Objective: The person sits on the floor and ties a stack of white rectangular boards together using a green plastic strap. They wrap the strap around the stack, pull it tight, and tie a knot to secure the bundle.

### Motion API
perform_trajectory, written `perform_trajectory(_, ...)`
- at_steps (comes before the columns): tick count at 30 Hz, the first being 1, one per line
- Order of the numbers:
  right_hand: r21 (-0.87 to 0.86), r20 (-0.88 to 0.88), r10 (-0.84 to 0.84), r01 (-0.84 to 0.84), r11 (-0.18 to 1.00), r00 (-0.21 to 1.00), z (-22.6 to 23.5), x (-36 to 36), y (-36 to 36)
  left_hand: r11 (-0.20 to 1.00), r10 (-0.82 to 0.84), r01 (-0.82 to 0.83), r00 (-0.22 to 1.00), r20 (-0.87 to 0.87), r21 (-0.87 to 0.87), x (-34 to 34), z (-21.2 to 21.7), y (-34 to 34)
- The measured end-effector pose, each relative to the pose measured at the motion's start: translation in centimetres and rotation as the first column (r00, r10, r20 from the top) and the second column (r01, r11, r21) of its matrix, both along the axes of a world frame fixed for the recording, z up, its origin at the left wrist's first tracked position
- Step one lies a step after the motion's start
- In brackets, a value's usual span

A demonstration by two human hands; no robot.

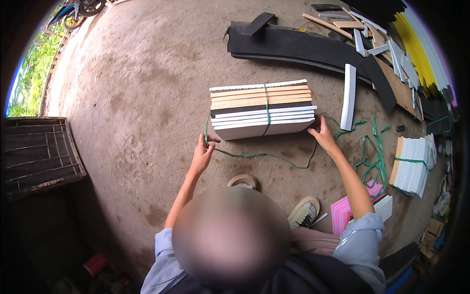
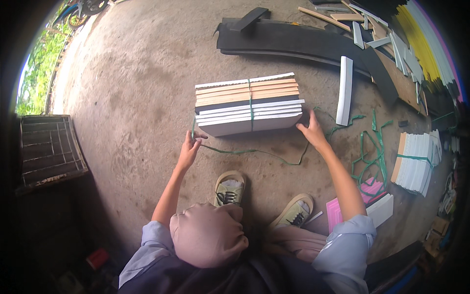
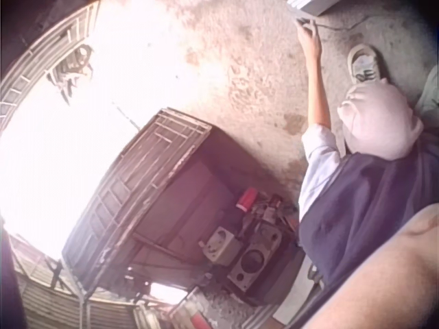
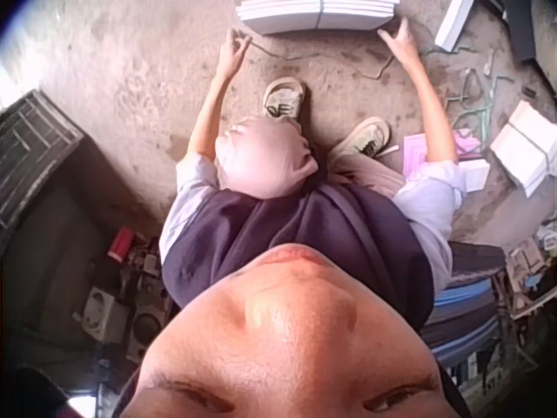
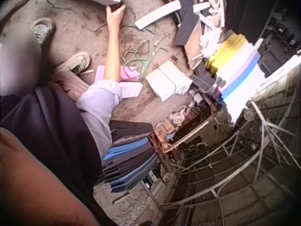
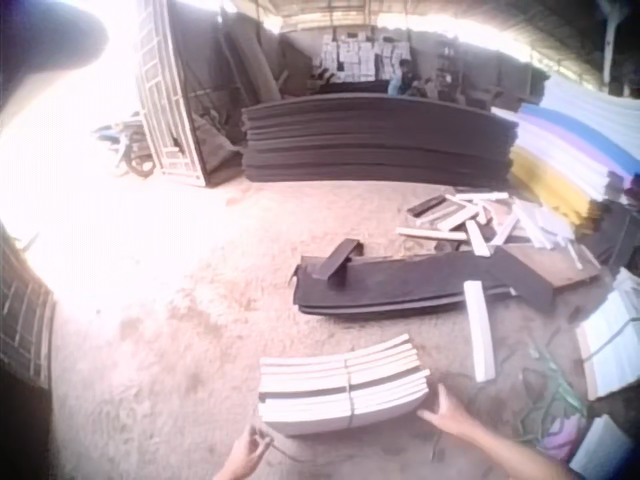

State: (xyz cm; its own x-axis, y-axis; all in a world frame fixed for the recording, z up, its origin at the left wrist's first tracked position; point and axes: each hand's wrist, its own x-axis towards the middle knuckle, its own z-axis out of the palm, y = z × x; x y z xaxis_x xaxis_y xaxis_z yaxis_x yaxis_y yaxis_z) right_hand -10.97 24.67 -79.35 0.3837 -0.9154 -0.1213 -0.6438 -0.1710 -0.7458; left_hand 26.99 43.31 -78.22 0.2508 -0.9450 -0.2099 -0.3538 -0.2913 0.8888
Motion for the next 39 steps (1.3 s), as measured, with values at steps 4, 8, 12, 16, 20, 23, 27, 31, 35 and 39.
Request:
perform_trajectory(4,-0.107,-0.178,-0.007,-0.012,0.994,0.984,0.7,2.1,1.6,0.977,0.096,-0.145,0.955,0.280,0.158,-1.9,-0.6,-0.4)
perform_trajectory(8,-0.217,-0.225,-0.061,0.011,0.976,0.973,1.2,3.0,1.7,0.974,0.214,-0.131,0.811,0.544,-0.187,-3.7,-1.3,-0.7)
perform_trajectory(12,-0.278,-0.175,-0.112,0.060,0.959,0.978,0.7,3.1,2.2,0.945,0.327,-0.297,0.871,0.366,-0.138,-5.4,-0.6,-2.1)
perform_trajectory(16,-0.232,-0.101,-0.193,0.166,0.959,0.976,4.7,6.6,2.8,0.903,0.429,-0.399,0.864,0.264,-0.160,-4.3,2.4,-4.3)
perform_trajectory(20,-0.302,-0.071,-0.195,0.166,0.939,0.978,9.2,8.2,1.4,0.944,0.265,-0.323,0.859,0.437,0.064,-2.7,8.5,-7.2)
perform_trajectory(23,-0.219,-0.231,-0.195,0.144,0.965,0.953,11.0,9.3,0.5,0.944,0.160,-0.282,0.844,0.511,0.171,-2.4,9.5,-7.6)
perform_trajectory(27,-0.198,-0.335,-0.188,0.127,0.972,0.923,9.2,9.1,-0.2,0.944,0.161,-0.270,0.878,0.451,0.188,-3.1,8.9,-9.4)
perform_trajectory(31,-0.125,-0.387,-0.140,0.098,0.987,0.911,6.7,10.7,-0.8,0.984,0.015,-0.092,0.894,0.449,0.151,-4.2,6.5,-12.2)
perform_trajectory(35,-0.060,-0.417,-0.125,0.109,0.992,0.900,7.1,13.5,-1.3,0.986,0.046,-0.119,0.863,0.504,0.113,-3.5,6.0,-13.6)
perform_trajectory(39,-0.084,-0.411,-0.136,0.111,0.990,0.901,6.9,13.5,-3.4,0.977,-0.003,-0.095,0.890,0.456,0.193,-3.3,6.7,-13.8)
